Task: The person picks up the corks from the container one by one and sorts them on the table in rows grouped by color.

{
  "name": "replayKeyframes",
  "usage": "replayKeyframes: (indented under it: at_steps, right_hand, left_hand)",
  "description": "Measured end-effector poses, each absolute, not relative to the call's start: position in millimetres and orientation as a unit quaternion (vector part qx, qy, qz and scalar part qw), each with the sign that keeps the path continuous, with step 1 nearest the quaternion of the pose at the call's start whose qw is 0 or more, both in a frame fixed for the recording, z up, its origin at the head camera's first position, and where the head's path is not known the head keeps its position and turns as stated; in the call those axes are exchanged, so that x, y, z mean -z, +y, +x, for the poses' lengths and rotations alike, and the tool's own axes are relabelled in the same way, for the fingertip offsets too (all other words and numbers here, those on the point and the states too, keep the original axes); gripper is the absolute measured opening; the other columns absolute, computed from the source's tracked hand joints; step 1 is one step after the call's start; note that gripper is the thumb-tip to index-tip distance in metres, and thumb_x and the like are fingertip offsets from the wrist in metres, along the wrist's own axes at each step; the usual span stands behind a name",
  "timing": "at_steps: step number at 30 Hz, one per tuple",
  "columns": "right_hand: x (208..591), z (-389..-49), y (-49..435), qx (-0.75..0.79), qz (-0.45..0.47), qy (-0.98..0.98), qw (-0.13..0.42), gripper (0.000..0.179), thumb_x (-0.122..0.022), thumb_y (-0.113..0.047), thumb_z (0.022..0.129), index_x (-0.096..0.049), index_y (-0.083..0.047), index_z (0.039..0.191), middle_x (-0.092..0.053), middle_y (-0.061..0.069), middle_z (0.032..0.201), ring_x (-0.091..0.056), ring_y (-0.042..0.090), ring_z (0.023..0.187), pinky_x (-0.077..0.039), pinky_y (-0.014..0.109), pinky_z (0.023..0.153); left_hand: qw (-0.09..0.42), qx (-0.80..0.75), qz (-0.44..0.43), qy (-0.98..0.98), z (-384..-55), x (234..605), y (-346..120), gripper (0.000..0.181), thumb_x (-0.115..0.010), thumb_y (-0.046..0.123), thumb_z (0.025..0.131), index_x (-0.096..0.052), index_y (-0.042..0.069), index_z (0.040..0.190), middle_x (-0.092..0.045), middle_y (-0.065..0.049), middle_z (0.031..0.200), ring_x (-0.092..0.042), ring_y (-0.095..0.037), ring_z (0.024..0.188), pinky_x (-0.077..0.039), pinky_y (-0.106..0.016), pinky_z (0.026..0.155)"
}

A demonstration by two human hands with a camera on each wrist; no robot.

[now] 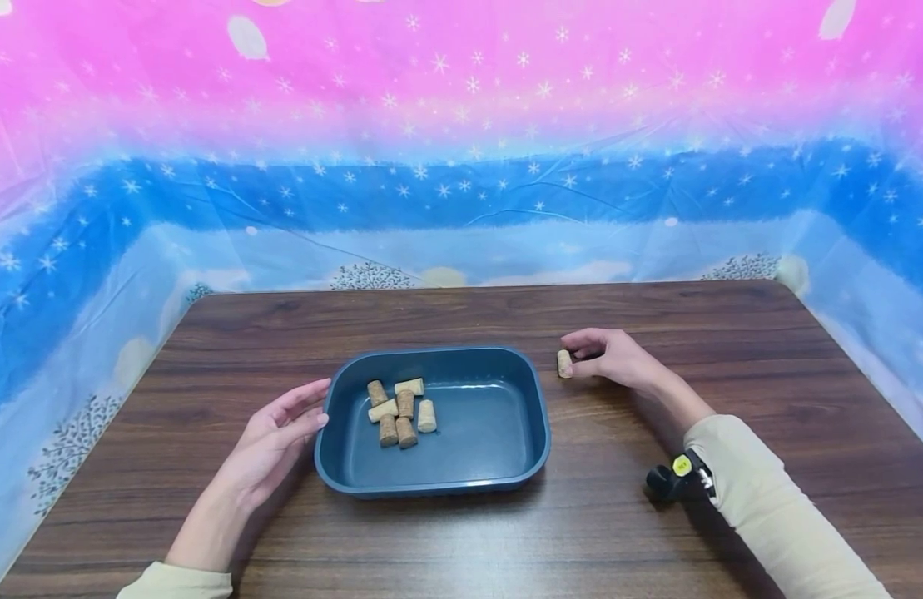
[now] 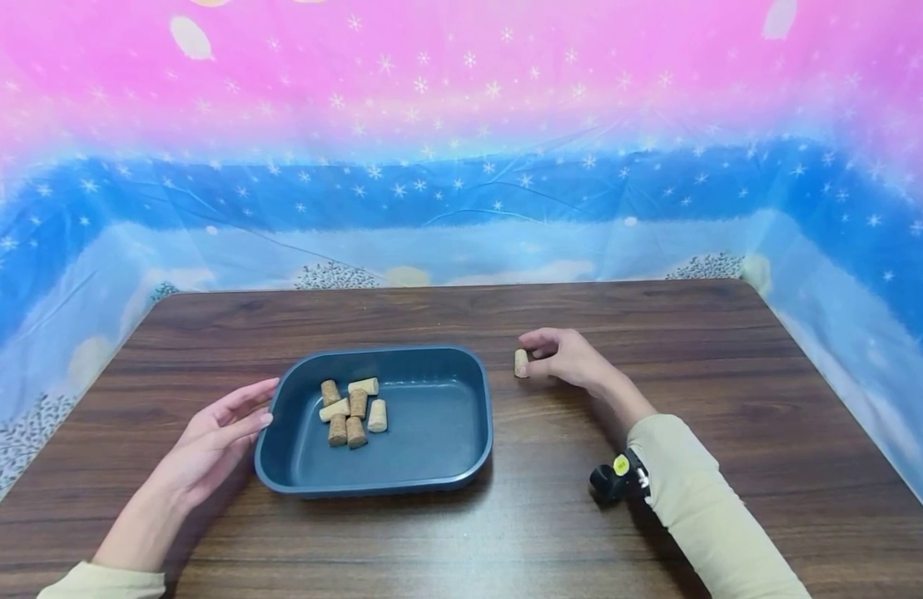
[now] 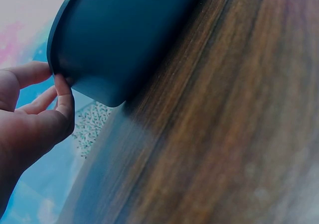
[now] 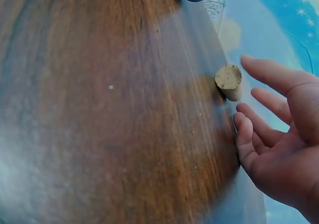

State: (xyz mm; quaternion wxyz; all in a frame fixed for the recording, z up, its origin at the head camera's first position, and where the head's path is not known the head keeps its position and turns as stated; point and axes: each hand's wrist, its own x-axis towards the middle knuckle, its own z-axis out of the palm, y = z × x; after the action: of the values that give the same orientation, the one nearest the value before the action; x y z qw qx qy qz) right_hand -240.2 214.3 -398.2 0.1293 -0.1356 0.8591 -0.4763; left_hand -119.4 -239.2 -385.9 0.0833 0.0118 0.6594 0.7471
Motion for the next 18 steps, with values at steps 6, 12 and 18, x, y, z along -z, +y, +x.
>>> replayKeyframes:
  at_steps: [6,12,18]
  right_hand:
    - [393,-237,213,0.484,-0.110,0.863,0.094,0.047,-0.071,-0.017,0.088,-0.057,0.002,0.129,-0.059,0.020,0.125,-0.056,0.032,0.111,-0.047,0.038,0.086]
    - [377,-229,202,0.505,-0.088,0.856,0.074,0.041,-0.063,-0.018,0.094,-0.056,0.003,0.129,-0.059,0.020,0.123,-0.058,0.030,0.103,-0.052,0.039,0.081]
    - [359,-217,184,0.493,-0.122,0.859,0.064,0.040,-0.057,-0.015,0.098,-0.052,0.004,0.132,-0.058,0.023,0.125,-0.057,0.033,0.110,-0.051,0.047,0.086]
  left_hand:
    - [0.085,-0.747,0.010,0.659,-119,385,-239,0.040,-0.059,0.001,0.094,-0.051,0.003,0.134,-0.057,0.001,0.123,-0.057,-0.012,0.111,-0.045,-0.022,0.094]
    - [0.084,-0.752,0.013,0.654,-119,384,-238,0.038,-0.059,0.000,0.094,-0.053,0.005,0.132,-0.057,0.000,0.123,-0.057,-0.012,0.111,-0.045,-0.022,0.094]
    - [0.083,-0.752,0.010,0.654,-119,384,-238,0.037,-0.059,0.000,0.094,-0.055,0.006,0.131,-0.057,-0.001,0.123,-0.057,-0.012,0.111,-0.046,-0.022,0.093]
